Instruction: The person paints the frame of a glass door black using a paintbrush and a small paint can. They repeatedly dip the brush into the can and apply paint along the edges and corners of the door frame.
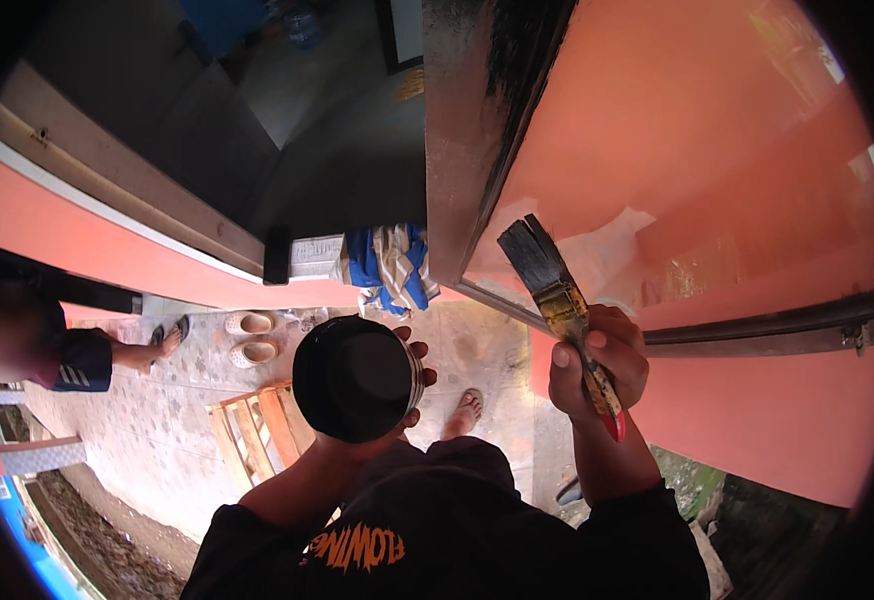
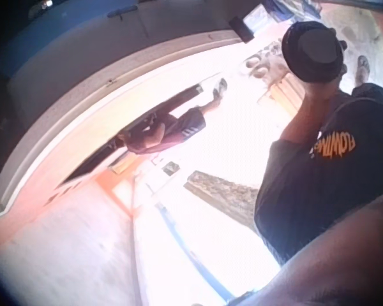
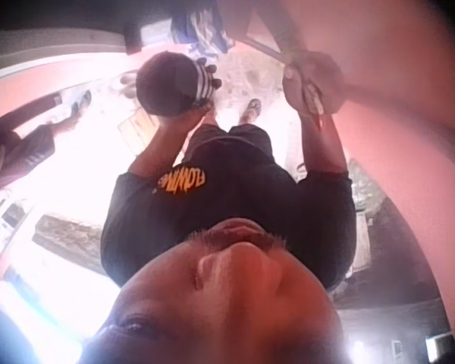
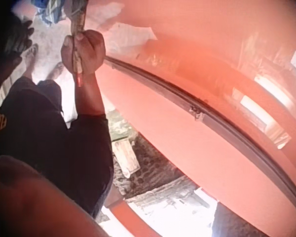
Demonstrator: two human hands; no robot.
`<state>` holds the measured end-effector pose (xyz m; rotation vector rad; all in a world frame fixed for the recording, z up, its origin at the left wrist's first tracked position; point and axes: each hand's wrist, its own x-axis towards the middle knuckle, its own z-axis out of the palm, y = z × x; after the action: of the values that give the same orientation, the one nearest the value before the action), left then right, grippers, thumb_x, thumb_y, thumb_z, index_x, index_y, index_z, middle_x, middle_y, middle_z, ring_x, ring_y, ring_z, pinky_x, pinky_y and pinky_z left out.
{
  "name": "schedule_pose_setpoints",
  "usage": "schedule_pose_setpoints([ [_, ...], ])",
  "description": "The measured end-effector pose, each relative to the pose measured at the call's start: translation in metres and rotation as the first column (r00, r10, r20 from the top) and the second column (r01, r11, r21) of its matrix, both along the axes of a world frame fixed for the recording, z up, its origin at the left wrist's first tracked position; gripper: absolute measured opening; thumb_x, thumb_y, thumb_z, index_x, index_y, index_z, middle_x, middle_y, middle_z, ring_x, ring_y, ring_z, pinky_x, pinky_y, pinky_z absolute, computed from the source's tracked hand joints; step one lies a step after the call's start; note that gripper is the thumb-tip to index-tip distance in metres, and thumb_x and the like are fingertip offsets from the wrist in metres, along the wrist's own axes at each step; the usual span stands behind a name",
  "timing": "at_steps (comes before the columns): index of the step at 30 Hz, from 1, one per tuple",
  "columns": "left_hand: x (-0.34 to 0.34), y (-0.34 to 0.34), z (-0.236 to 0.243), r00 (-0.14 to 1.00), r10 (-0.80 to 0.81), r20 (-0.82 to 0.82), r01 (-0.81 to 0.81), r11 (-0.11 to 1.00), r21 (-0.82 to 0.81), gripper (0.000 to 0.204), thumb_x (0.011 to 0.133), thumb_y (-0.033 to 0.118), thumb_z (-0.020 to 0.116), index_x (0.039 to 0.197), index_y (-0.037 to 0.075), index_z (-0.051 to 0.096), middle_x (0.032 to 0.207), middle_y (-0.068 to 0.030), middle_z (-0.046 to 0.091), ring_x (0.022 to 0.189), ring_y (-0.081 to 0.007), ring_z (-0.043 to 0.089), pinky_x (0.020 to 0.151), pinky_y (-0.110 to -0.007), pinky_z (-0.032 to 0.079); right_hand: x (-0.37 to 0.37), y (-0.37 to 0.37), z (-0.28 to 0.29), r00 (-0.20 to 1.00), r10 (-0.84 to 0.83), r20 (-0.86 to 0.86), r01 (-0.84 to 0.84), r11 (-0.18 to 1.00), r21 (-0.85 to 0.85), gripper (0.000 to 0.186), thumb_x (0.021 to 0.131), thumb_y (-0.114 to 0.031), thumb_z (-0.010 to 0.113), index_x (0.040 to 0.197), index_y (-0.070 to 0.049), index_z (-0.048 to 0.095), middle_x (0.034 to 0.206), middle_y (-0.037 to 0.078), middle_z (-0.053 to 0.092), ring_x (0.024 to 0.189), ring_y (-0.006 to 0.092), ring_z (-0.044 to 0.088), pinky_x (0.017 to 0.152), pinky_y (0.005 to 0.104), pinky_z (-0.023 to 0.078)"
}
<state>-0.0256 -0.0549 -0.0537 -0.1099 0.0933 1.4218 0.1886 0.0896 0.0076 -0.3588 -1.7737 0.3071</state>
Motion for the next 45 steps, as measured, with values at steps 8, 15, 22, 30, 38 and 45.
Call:
schedule_pose_setpoints([
  [8, 0.035, -0.029, -0.02, 0.996, 0.072, 0.052, -0.072, 0.997, -0.013, 0.073, 0.092, 0.051, 0.053, 0.142, 0.003, 0.031, 0.136, -0.0191, 0.046, 0.122, -0.0367, 0.05, 0.071, -0.049, 0.059, -0.002, 0.012, 0.005, 0.999, -0.043, 0.0, 0.043, 0.998, 0.055, 0.035, 0.081, -0.003, 0.072, 0.11, -0.005, 0.052, 0.087, 0.012, 0.058, 0.07, 0.0234, 0.06, 0.062, 0.034, 0.051],
  [15, 0.041, -0.051, -0.005, 0.989, 0.127, -0.077, -0.127, 0.992, 0.009, 0.072, 0.092, 0.045, 0.057, 0.144, 0.005, 0.029, 0.138, -0.0182, 0.044, 0.123, -0.0356, 0.049, 0.079, -0.048, 0.058, -0.006, -0.011, -0.016, 0.99, 0.061, -0.127, -0.08, 0.985, -0.15, 0.031, 0.076, 0.005, 0.072, 0.105, -0.001, 0.062, 0.087, 0.013, 0.059, 0.068, 0.0205, 0.058, 0.059, 0.0293, 0.047],
  [22, 0.029, -0.053, 0.021, 0.966, 0.129, -0.226, -0.128, 0.992, 0.016, 0.068, 0.094, 0.048, 0.051, 0.146, 0.009, 0.031, 0.138, -0.0124, 0.043, 0.122, -0.0306, 0.045, 0.072, -0.04, 0.055, 0.008, -0.045, -0.057, 0.917, 0.13, -0.376, -0.352, 0.707, -0.613, 0.021, 0.089, 0.0, 0.058, 0.11, 0.003, 0.058, 0.09, 0.013, 0.059, 0.073, 0.0173, 0.061, 0.065, 0.0298, 0.052],
  [30, 0.008, -0.035, 0.03, 0.973, 0.059, -0.223, -0.053, 0.998, 0.033, 0.077, 0.091, 0.056, 0.051, 0.147, 0.008, 0.028, 0.141, -0.0135, 0.041, 0.126, -0.0322, 0.043, 0.074, -0.04, 0.054, 0.004, -0.064, -0.05, 0.891, 0.056, -0.45, -0.375, 0.648, -0.663, 0.023, 0.087, 0.0, 0.061, 0.11, 0.003, 0.062, 0.086, 0.012, 0.063, 0.074, 0.0158, 0.063, 0.069, 0.029, 0.051],
  [38, -0.032, -0.004, 0.037, 0.982, -0.097, -0.162, 0.113, 0.989, 0.092, 0.079, 0.091, 0.053, 0.054, 0.149, 0.009, 0.024, 0.145, -0.0155, 0.038, 0.129, -0.0345, 0.04, 0.08, -0.043, 0.052, -0.014, -0.064, -0.053, 0.959, -0.059, -0.278, -0.112, 0.822, -0.559, 0.027, 0.083, 0.001, 0.065, 0.111, 0.002, 0.063, 0.081, 0.011, 0.063, 0.072, 0.0191, 0.061, 0.067, 0.0296, 0.049],
  [45, -0.094, 0.038, 0.038, 0.91, -0.305, -0.281, 0.353, 0.925, 0.141, 0.078, 0.092, 0.048, 0.056, 0.15, 0.008, 0.023, 0.148, -0.0141, 0.034, 0.132, -0.0328, 0.037, 0.082, -0.044, 0.051, -0.055, -0.085, -0.078, 0.919, -0.301, -0.253, 0.113, 0.818, -0.563, 0.028, 0.083, -0.001, 0.067, 0.11, 0.001, 0.063, 0.081, 0.011, 0.063, 0.072, 0.0201, 0.062, 0.065, 0.0297, 0.05],
])
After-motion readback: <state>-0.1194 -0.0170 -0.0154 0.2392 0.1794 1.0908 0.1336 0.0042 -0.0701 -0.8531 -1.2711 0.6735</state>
